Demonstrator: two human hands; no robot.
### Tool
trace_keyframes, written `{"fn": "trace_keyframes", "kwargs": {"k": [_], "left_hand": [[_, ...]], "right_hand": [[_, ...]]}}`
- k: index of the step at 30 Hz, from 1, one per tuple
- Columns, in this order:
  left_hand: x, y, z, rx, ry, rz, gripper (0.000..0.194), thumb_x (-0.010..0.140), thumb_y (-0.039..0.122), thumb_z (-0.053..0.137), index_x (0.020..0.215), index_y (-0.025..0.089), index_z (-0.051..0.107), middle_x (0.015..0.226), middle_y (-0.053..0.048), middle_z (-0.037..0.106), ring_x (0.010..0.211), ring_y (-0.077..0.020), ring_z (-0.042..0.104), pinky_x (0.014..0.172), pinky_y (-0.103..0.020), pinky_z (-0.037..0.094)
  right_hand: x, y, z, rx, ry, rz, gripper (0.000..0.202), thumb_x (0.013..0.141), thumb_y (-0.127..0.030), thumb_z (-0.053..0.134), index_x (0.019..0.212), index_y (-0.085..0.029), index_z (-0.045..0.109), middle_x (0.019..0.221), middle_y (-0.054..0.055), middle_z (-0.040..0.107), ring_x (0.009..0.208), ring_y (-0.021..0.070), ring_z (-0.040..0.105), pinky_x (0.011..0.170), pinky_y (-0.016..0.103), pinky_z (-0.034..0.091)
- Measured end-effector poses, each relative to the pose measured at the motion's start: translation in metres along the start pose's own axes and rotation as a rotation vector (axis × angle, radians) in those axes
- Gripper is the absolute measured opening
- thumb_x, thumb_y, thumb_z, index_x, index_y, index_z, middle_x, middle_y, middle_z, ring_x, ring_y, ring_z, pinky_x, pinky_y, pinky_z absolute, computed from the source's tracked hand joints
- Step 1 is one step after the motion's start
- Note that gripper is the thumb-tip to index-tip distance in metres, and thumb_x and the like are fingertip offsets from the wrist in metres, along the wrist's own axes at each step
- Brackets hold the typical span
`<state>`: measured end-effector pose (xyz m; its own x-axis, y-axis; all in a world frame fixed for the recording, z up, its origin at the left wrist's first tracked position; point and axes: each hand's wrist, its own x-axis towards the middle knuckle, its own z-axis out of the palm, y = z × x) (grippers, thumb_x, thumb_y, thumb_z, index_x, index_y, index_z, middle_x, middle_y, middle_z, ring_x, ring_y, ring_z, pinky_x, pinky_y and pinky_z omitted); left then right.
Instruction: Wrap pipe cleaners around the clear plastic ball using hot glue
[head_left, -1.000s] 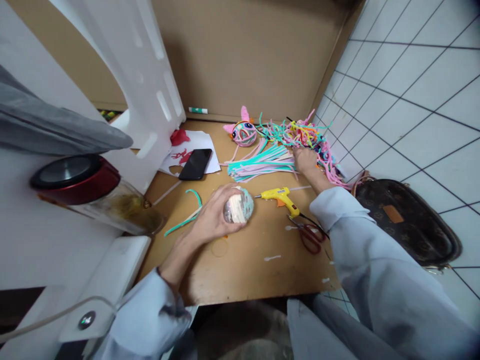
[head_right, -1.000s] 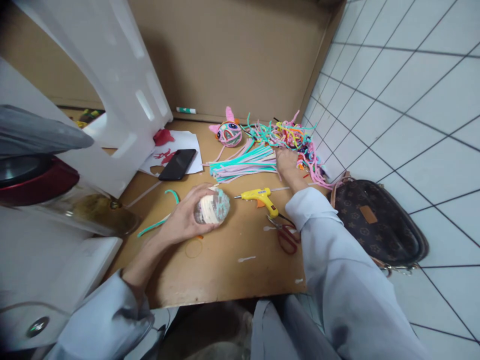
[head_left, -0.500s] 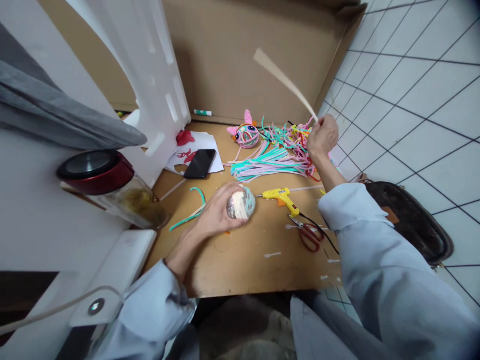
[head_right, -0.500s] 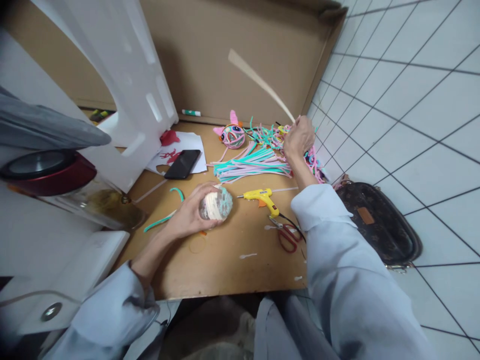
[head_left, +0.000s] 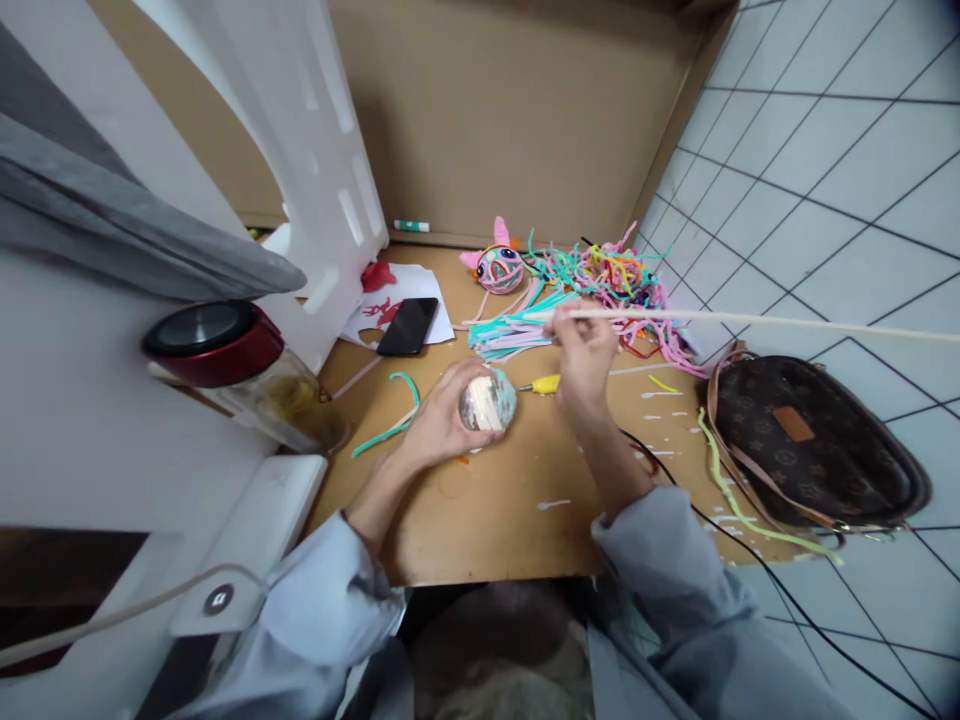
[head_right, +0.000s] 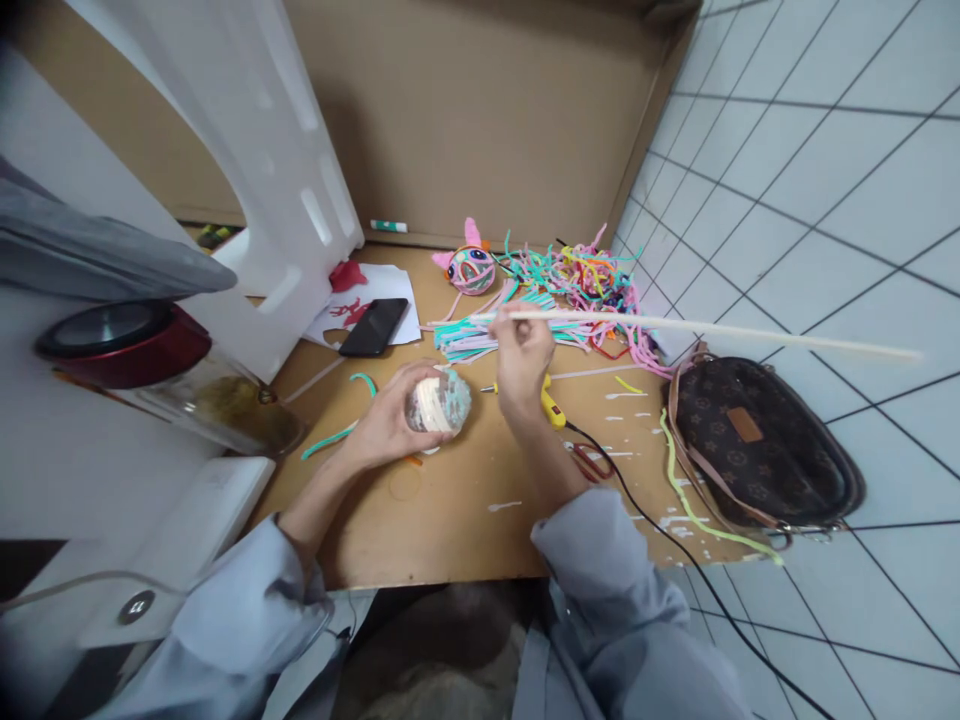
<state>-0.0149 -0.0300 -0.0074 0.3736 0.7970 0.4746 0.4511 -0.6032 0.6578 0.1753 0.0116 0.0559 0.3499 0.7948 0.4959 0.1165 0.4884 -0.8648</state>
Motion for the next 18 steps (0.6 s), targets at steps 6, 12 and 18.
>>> {"fn": "trace_keyframes", "kwargs": {"k": [6,12,18], "left_hand": [[-0.001,0.0,-0.001,-0.026,-0.004,-0.061,0.07,0.063,0.034,0.082,0.125,0.021,0.052,0.135,-0.013,0.058,0.129,-0.0313,0.056,0.112,-0.049,0.044],[0.0,0.003,-0.003,-0.054,-0.006,-0.13,0.071,0.063,0.035,0.082,0.125,0.021,0.052,0.137,-0.013,0.057,0.129,-0.031,0.057,0.11,-0.047,0.046],[0.002,0.001,-0.006,0.006,0.014,-0.122,0.07,0.062,0.035,0.083,0.124,0.022,0.053,0.142,-0.012,0.052,0.134,-0.0323,0.052,0.114,-0.049,0.042]], "right_hand": [[-0.039,0.018,-0.017,-0.085,-0.152,0.176,0.023,0.084,-0.046,0.052,0.087,-0.024,0.051,0.071,-0.004,0.06,0.066,0.0128,0.058,0.067,0.025,0.048],[-0.047,0.03,-0.026,-0.386,-0.236,-0.05,0.023,0.094,-0.041,0.043,0.094,-0.024,0.058,0.085,0.002,0.068,0.079,0.018,0.063,0.076,0.03,0.05],[-0.054,0.038,-0.028,-0.776,-0.307,-0.409,0.031,0.098,-0.025,0.037,0.099,-0.022,0.068,0.095,0.009,0.073,0.091,0.0229,0.064,0.085,0.036,0.044]]}}
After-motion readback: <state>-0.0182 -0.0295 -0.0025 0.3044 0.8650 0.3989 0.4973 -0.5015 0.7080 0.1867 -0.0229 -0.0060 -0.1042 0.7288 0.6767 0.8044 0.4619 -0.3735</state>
